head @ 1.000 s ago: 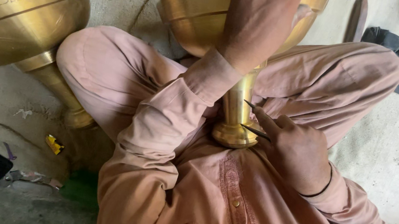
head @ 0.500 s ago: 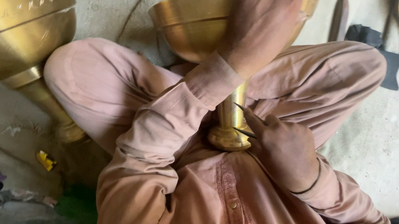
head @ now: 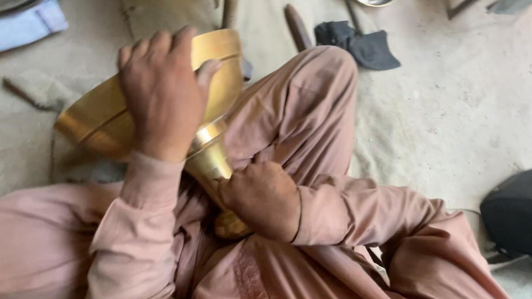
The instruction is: The person sits cross-legged on the floor holding a large brass vase between their legs and engraves decorative patterns into its stem using a small hand graver. They rotate the vase to reach new areas, briefly set it aside to reposition another brass vessel, then resume engraving the stem and base.
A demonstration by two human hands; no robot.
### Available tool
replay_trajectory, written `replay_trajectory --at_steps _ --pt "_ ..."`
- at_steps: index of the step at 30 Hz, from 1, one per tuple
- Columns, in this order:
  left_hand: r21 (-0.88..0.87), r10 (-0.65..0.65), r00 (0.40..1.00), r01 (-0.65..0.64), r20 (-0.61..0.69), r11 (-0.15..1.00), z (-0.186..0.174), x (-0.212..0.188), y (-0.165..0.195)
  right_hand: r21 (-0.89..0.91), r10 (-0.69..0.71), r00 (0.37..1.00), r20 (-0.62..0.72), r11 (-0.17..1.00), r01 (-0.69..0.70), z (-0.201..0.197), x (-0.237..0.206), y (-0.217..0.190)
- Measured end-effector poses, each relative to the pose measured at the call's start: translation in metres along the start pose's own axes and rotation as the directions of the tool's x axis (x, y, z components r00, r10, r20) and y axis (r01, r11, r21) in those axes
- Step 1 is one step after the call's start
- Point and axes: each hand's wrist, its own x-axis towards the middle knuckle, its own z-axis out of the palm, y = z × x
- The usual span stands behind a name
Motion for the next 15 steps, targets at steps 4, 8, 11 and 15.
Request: replay_trajectory --at_steps 4,8,11,15 --pt "-0.177 0.135 0.991 -0.137 -0.024 0.975 -0.021 -0.013 -0.006 -0.050 0.090 0.994 -0.061 0.994 -0.093 -0.004 -0.015 0.001" --pt "-0.375 0.033 0.991 -0.081 -0.133 0.924 -0.029 -0.090 -0.070 -0.058 0.075 0.993 -0.093 0.995 -0.081 -0.004 -0.032 0.005" --pt "-0.421 -0.392 0.904 0.292 -0.172 0.859 0.010 -0.152 -0.138 0.033 0.094 0.977 -0.193 0.995 -0.089 0.000 -0.043 0.008" --pt "-0.205 -0.611 0.791 0.593 -0.031 0.778 0.050 -0.170 -0.214 0.074 0.059 0.967 -0.249 0.996 -0.042 0.009 -0.053 0.020"
